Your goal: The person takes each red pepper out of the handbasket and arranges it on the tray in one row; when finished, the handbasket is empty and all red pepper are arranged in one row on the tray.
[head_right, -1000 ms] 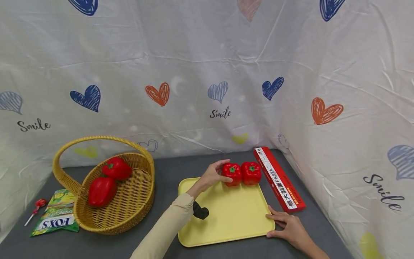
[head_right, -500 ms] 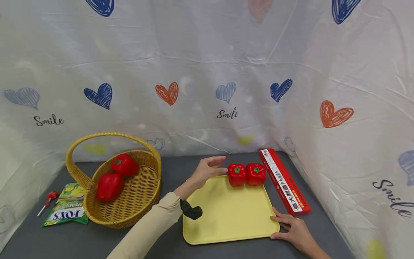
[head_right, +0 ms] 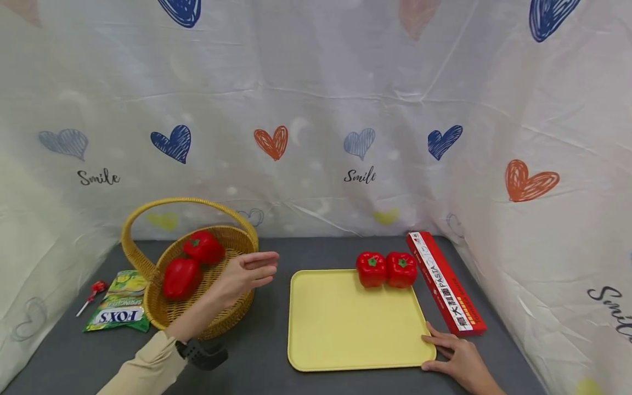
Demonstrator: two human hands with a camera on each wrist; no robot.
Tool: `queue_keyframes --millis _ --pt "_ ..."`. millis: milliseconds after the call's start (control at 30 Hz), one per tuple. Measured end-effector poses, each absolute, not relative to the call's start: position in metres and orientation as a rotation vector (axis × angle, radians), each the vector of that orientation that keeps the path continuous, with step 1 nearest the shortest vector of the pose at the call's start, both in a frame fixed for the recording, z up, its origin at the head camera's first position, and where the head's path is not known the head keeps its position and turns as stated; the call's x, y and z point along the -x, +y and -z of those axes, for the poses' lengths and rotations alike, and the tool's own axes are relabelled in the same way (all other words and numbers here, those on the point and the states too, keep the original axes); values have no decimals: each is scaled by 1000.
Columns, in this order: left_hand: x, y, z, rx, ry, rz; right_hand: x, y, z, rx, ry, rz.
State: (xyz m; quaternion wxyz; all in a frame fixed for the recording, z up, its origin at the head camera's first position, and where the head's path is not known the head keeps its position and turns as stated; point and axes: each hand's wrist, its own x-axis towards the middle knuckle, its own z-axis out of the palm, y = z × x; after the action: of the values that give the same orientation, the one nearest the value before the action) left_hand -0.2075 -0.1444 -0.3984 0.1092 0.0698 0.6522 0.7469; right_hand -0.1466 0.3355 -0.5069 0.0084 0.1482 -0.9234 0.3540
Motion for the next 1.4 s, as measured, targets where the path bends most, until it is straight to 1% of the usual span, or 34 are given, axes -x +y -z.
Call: queue_keyframes --millis 200,333,467,700,833,1133,1333,1400 --pt "204 -214 383 43 2029 -2154 146 337 505 -427 -2921 -1074" --pt "209 -255 373 139 2262 -1949 147 336 503 -421 -2988 -1074" --pt "211 -279 370 262 2508 -1669 148 336 502 -444 -3015 -1080" --pt "219 -292 371 344 2877 -1073 148 336 501 -425 -3023 -1116" --pt "227 -294 374 335 2874 -752 148 336 501 -418 -3027 -1113" --pt "240 -287 383 419 2785 -622 147 335 505 -448 -2931 -1113" --pt "236 -294 387 337 2844 -683 146 335 504 -420 -2956 -1110" --pt "234 -298 388 307 2822 -770 146 335 504 -403 -2970 -1107"
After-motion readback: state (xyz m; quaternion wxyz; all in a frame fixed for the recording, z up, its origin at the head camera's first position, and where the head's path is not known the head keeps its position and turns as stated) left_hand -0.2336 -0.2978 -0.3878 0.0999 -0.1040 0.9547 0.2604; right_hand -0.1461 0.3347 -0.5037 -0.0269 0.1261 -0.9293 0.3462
